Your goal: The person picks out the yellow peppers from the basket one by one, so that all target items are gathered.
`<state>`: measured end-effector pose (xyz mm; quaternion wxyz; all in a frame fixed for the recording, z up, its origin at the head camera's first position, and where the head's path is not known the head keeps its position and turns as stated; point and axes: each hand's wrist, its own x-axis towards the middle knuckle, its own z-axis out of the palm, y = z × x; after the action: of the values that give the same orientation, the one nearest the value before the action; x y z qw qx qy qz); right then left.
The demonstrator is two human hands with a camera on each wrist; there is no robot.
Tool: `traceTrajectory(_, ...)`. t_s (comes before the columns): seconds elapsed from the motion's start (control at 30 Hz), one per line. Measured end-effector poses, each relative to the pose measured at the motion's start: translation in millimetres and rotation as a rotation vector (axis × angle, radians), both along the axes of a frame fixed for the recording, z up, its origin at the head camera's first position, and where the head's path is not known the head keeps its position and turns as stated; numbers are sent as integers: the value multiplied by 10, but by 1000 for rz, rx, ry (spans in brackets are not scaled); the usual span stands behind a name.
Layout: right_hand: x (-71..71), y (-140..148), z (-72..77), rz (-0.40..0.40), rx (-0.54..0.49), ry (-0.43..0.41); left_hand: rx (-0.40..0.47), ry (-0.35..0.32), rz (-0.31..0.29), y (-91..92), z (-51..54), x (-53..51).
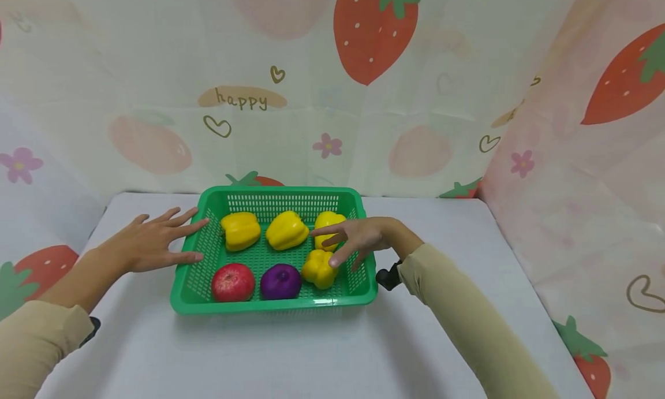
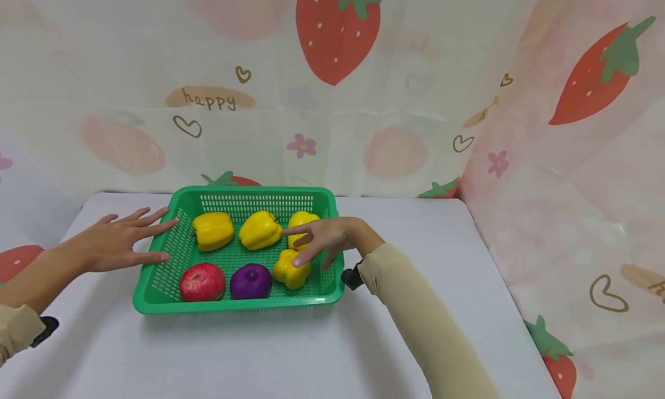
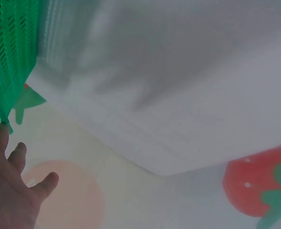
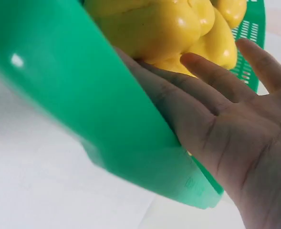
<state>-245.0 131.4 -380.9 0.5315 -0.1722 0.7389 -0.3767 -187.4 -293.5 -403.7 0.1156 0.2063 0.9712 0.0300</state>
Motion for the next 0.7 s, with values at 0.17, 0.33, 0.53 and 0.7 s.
traceTrajectory(0.17,-28,-76,-35,15,46,-17,3,2,3,7,10,3)
traceTrajectory(0.33,-56,-136,-87,27,74,-38,14,-5,10,21,24,9)
traceTrajectory(0.53,-83,-208,-100,51,126,-57,17,-4,7,-2,-6,6)
traceTrajectory(0.7,-102,-247,-143,70,166,-37,22,-3,10,7,-15,3)
